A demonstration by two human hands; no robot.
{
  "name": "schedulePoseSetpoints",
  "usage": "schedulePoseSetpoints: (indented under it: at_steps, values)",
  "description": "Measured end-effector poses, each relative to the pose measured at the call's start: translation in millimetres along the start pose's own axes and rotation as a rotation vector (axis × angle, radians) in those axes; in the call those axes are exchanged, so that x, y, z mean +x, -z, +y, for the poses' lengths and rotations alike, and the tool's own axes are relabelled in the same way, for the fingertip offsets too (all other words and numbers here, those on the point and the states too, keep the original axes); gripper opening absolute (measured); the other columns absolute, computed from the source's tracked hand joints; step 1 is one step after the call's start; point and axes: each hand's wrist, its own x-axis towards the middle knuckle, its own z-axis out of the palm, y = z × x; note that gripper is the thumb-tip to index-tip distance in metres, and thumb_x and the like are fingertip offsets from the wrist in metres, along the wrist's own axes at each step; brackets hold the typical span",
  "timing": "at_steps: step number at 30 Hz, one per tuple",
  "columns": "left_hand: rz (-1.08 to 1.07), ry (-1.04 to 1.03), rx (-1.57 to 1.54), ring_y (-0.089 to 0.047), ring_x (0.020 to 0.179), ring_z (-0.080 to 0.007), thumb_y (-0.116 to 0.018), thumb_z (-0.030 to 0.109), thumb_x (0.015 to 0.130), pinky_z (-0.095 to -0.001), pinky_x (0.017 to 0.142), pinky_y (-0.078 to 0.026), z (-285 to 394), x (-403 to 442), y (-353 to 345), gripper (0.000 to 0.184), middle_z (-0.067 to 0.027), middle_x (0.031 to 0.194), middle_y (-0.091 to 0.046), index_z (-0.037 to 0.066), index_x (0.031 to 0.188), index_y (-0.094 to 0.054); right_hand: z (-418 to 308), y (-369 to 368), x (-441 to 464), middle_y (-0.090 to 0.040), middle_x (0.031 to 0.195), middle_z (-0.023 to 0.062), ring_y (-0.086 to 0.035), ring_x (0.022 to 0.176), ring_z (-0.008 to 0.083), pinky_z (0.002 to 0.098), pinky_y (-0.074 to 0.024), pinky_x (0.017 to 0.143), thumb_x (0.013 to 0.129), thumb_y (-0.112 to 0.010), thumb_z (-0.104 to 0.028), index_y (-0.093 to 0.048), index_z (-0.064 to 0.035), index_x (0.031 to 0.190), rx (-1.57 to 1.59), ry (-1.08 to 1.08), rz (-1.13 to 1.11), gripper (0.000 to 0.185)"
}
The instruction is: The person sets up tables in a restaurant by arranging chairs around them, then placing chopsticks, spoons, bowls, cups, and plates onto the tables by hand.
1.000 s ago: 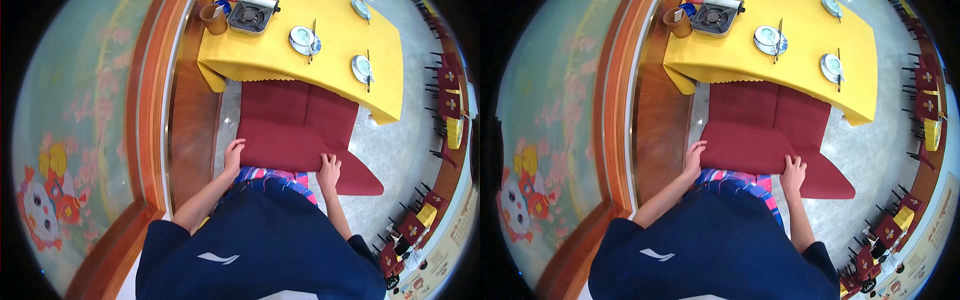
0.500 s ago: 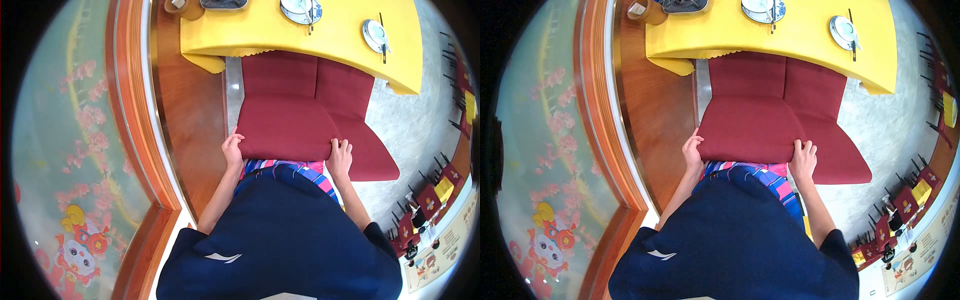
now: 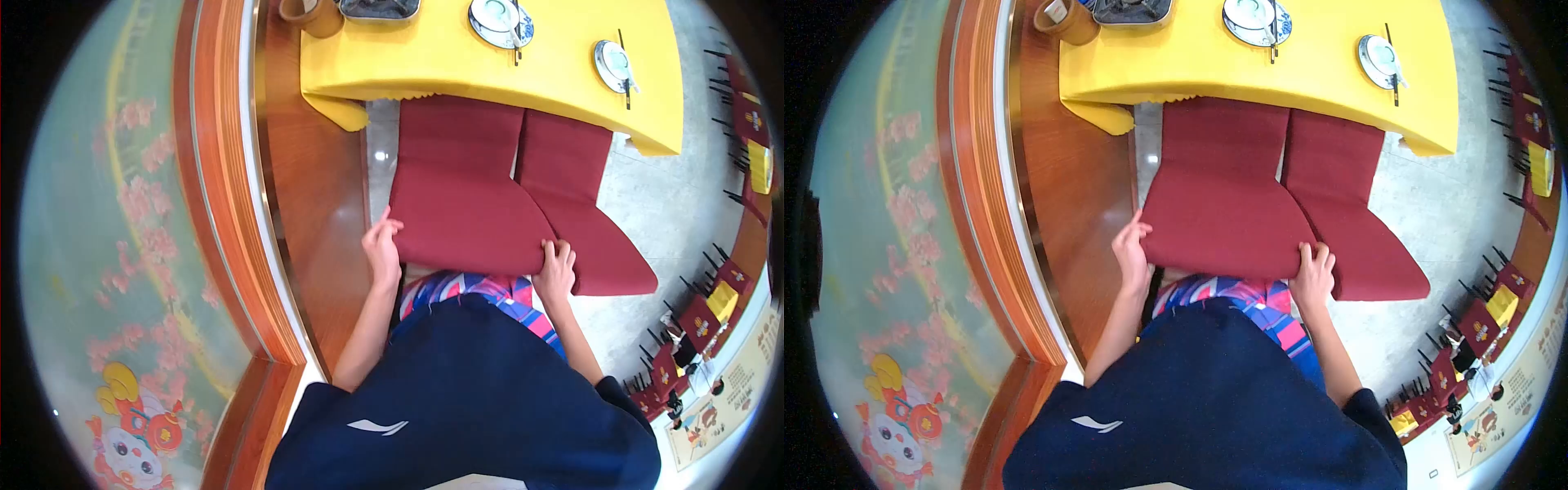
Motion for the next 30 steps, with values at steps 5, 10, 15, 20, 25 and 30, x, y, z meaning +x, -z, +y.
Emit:
schedulePoseSetpoints:
  at_steps: [5,10,15,20,25,30]
  values:
    - [0.024,-0.076,-0.082,-0.047,0.128,-0.0259,-0.049,0.003,0.082,-0.0278,0.09,-0.037,5.1,13.2,-34.7,0.021,-0.0266,0.113,-0.063,-0.003,0.073,-0.067,11.3,11.9,37.7,-0.048,0.122,0.0086,-0.051,0.105,0.0344,0.0409,-0.053,0.077,0.063,-0.064,0.004,-0.056,-0.0203,0.12,0.003,-0.034,0.198,0.062]
    - [-0.065,-0.102,-0.061,-0.046,0.129,-0.0284,-0.049,0.005,0.08,-0.0315,0.101,-0.033,2.7,27.5,-67.6,0.022,-0.018,0.107,-0.066,-0.001,0.073,-0.069,34.0,24.3,84.1,-0.05,0.123,0.0075,-0.051,0.104,0.0332,0.0426,-0.0499,0.08,0.065,-0.066,0.001,-0.058,-0.0231,0.122,-0.054,-0.019,0.366,0.062]
    - [-0.002,-0.145,-0.093,-0.06,0.096,-0.0208,-0.053,0.007,0.073,-0.0302,0.092,-0.041,18.4,69.4,-86.4,0.02,-0.0116,0.091,-0.069,-0.001,0.075,-0.071,34.6,38.4,112.4,-0.051,0.12,0.0073,-0.052,0.104,0.033,0.0427,-0.0507,0.081,0.062,-0.068,0.0,-0.059,-0.0233,0.118,-0.002,-0.012,0.379,0.061]
    - [0.006,-0.109,-0.187,-0.061,0.083,-0.0192,-0.054,0.005,0.07,-0.0296,0.079,-0.046,57.4,111.5,-100.8,0.018,-0.0092,0.085,-0.067,-0.002,0.077,-0.069,20.3,42.5,144.6,-0.049,0.12,0.0093,-0.049,0.105,0.0337,0.0457,-0.0475,0.081,0.063,-0.07,-0.005,-0.059,-0.022,0.117,0.085,0.002,0.49,0.058]
    - [0.016,-0.041,-0.265,-0.063,0.078,-0.0232,-0.056,0.006,0.072,-0.0343,0.066,-0.051,82.2,149.0,-113.5,0.012,-0.0113,0.08,-0.063,-0.001,0.077,-0.065,8.0,49.3,163.2,-0.05,0.116,0.011,-0.049,0.106,0.033,0.0463,-0.0463,0.082,0.064,-0.073,-0.009,-0.056,-0.0193,0.118,0.152,-0.059,0.459,0.057]
    - [-0.044,0.028,-0.125,-0.065,0.075,-0.0273,-0.052,0.016,0.081,-0.0391,0.06,-0.055,95.2,124.2,-115.4,0.021,-0.0157,0.088,-0.064,-0.001,0.087,-0.063,29.4,25.7,143.0,-0.038,0.139,0.0177,-0.046,0.118,0.0361,0.045,-0.0446,0.094,0.069,-0.063,-0.003,-0.044,-0.0199,0.137,0.377,0.034,0.691,0.073]
